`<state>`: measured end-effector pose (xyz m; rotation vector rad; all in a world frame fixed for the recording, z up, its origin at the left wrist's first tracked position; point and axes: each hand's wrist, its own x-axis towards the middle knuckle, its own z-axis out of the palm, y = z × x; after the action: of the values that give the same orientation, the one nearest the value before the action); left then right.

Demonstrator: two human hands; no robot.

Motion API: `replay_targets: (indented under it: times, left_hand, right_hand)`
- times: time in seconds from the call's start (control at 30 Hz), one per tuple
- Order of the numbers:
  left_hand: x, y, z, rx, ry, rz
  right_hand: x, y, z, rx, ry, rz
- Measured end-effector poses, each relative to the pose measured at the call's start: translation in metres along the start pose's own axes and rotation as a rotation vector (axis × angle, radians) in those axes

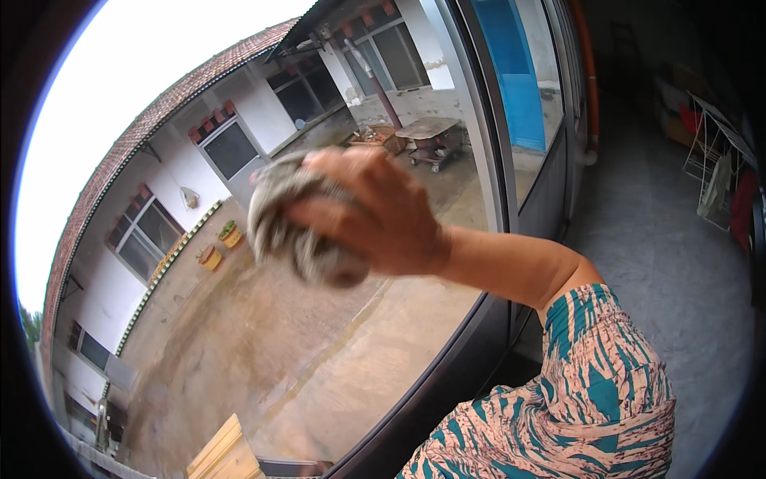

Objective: The person wipes a large sliding glass window and its frame using a cloth. They clean the glass surface and the metal frame edges, moving from left to right and covering multiple sections of the window.

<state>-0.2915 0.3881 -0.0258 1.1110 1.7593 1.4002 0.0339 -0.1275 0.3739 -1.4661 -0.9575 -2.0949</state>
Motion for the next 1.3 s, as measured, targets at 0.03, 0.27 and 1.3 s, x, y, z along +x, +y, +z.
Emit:
replay_targets:
  times: [0.03, 0.27, 1.3]
  left_hand:
    - [-0.002, -0.003, 0.000, 0.005, 0.001, -0.001]
    - [-0.023, -0.017, 0.002, 0.007, -0.010, 0.007]
    - [-0.133, 0.076, -0.048, -0.366, -0.312, -0.073]
  right_hand:
    - [0.001, 0.013, -0.006, -0.003, -0.004, 0.034]
    - [-0.036, 0.119, -0.051, -0.214, 0.083, 0.183]
    - [0.005, -0.177, 0.030, 0.520, -0.091, 0.092]
